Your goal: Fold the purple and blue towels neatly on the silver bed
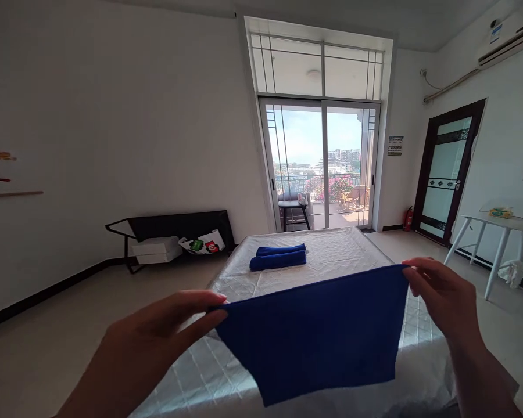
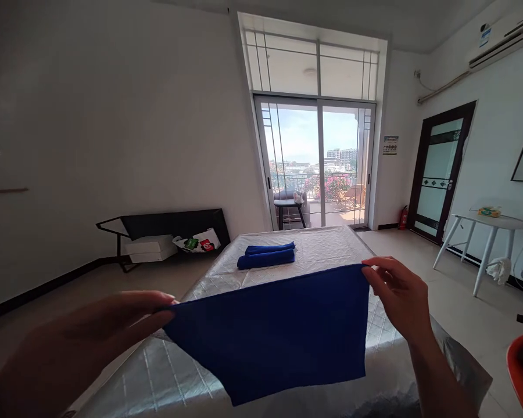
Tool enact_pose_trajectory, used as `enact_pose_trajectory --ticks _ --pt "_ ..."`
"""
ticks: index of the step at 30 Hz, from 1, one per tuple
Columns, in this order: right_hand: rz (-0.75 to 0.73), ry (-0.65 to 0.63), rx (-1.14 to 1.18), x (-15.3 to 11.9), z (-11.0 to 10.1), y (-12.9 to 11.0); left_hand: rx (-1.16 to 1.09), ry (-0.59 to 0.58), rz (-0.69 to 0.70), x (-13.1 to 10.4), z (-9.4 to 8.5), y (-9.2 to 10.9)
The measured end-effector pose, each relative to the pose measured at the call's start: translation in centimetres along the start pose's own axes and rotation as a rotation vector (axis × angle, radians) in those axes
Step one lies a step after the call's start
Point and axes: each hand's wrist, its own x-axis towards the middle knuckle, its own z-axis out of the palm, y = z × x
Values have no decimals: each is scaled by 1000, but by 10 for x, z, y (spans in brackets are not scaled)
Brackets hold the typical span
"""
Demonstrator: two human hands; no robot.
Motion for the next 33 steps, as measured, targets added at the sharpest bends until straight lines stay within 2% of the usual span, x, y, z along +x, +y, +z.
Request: enact_pose_trajectory --ticks 5,8,10,12,14,16,19,21,24,27,30,33 --pt "169 86 -2 14 -4 9 -301 -270 96 -5 26 24" --pt "170 168 -5 32 -3 21 -381 -427 84 -6 51 41" --pt "155 202 -48 49 4 34 -443 -518 73 -6 70 45" --pt "148 168 -128 68 20 53 -506 -596 49 -6 93 38" --pt "137 65 -230 85 47 76 -552 -640 -7 -10 119 22" --pt "128 -84 -336 97 85 100 -559 -649 -93 -17 146 -4" --pt "155 -323 -424 95 158 135 -513 -646 -262 -35 179 -50" --pt "170 -472 -438 80 210 154 -477 -647 -374 -49 192 -81" --pt "192 -610 -408 43 281 175 -394 -604 -495 -69 194 -122" --pt "221 -718 -377 0 336 190 -295 -587 -593 -83 181 -155" --pt "241 -805 -352 -38 374 198 -219 -582 -653 -95 168 -180" --pt "242 -858 -333 -63 393 197 -162 -537 -674 -106 163 -196"
